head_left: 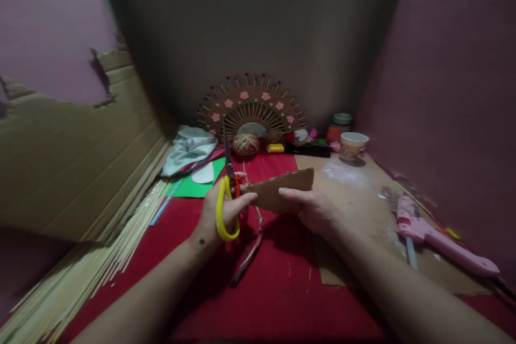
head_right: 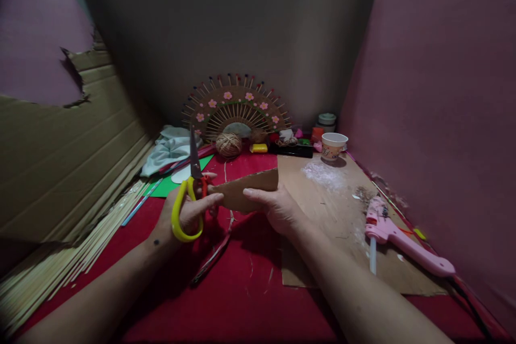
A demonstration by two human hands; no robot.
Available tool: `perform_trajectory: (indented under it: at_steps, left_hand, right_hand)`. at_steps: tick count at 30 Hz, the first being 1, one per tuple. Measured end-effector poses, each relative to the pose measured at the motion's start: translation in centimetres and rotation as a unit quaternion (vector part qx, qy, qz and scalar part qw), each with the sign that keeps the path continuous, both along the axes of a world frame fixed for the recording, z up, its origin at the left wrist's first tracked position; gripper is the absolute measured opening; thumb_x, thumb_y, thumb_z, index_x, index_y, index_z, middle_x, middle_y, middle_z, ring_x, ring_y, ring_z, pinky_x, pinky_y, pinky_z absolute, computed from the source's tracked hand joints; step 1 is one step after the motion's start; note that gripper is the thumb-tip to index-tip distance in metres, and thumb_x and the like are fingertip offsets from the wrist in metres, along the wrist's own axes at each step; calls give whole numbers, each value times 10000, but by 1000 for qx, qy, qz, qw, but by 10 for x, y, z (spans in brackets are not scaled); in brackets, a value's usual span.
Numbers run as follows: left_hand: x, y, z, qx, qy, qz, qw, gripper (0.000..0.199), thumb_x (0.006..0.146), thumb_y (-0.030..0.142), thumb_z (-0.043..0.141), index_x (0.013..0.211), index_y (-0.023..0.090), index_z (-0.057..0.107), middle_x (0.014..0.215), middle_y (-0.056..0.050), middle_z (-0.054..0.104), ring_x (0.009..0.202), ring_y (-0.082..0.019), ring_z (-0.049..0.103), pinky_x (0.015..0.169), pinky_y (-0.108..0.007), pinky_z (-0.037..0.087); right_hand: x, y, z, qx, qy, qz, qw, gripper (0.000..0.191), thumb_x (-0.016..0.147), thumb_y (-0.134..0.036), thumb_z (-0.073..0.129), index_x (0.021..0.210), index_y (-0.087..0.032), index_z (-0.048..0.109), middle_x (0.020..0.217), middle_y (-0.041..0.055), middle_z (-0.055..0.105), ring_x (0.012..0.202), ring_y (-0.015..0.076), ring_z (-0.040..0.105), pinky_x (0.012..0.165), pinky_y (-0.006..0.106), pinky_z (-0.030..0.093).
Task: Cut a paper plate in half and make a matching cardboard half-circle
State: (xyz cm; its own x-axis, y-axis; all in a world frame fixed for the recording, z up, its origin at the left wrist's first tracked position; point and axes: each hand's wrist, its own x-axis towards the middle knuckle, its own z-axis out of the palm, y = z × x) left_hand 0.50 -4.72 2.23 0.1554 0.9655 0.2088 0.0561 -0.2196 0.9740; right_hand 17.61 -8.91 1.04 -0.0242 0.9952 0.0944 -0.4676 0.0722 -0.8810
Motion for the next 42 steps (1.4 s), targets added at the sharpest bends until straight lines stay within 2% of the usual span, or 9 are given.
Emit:
perform_trajectory:
  at_steps: [4,9,15,20,24,28,30,35,42]
  left_hand:
    - [1,4,3,-38,-58,43,997,434,579,341,724,912,164,510,485,71,518,296,-86,452,303,-199,365]
    - [1,11,6,-117,-113,-64,985,409,550,477,706,672,167,470,476,34,534,348,-119,514,296,-222,416]
    - [-2,10,8,-140,-83,-125,979,283,538,310,722,547,120,512,361,9,510,287,-104,478,311,-198,391]
    - [-6,9,8,-119,-82,-123,982,212,573,242,689,553,123,515,353,31,497,293,-113,491,311,-193,383]
    - [-7,7,6,-99,-78,-118,985,210,599,236,684,657,141,507,423,56,521,301,-107,485,308,-206,393]
    - [-2,-3,9,-35,-22,-94,995,241,624,226,680,797,137,537,532,46,562,400,-82,509,389,-188,417]
    - [0,-8,12,-13,15,-84,996,242,686,287,638,844,131,542,558,30,573,430,-87,521,401,-185,410]
    - [-9,-10,9,66,125,-67,988,325,825,379,452,1036,136,499,623,-12,607,504,-122,567,480,-231,452]
    - [-23,5,0,239,321,-137,906,470,764,184,450,1226,178,365,989,-82,604,855,-179,585,746,-314,463]
  right_hand:
    - [-8,-9,7,76,-157,-58,983,247,696,-295,650,933,-228,667,909,33,657,838,208,610,736,371,502]
    - [-11,-14,6,290,-355,-118,881,337,803,-188,535,1105,-323,593,1160,39,540,1085,194,492,955,391,378]
    - [-11,-11,-4,361,-457,-130,802,439,757,-185,605,1160,-346,542,1180,56,514,1091,212,471,929,438,399]
    - [-9,-7,-2,248,-364,-113,891,380,753,-185,581,1108,-319,586,1329,32,406,1168,213,430,959,409,383]
    - [-3,-3,-1,-2,-138,-83,987,336,776,-319,537,1100,-237,573,995,74,621,780,175,609,612,300,514]
    - [-7,-7,-2,-131,-48,125,982,323,658,-254,684,939,-104,636,750,88,666,585,156,607,543,265,496]
    - [-10,-9,-2,-131,2,149,980,326,600,-156,717,912,-95,644,761,84,681,633,168,628,633,287,508]
    - [-6,-3,5,-72,151,17,986,226,638,-140,695,857,-115,649,775,43,694,665,139,633,674,262,512]
    - [6,6,19,28,227,-86,970,338,625,-114,693,943,-212,632,816,1,694,744,144,629,708,283,504]
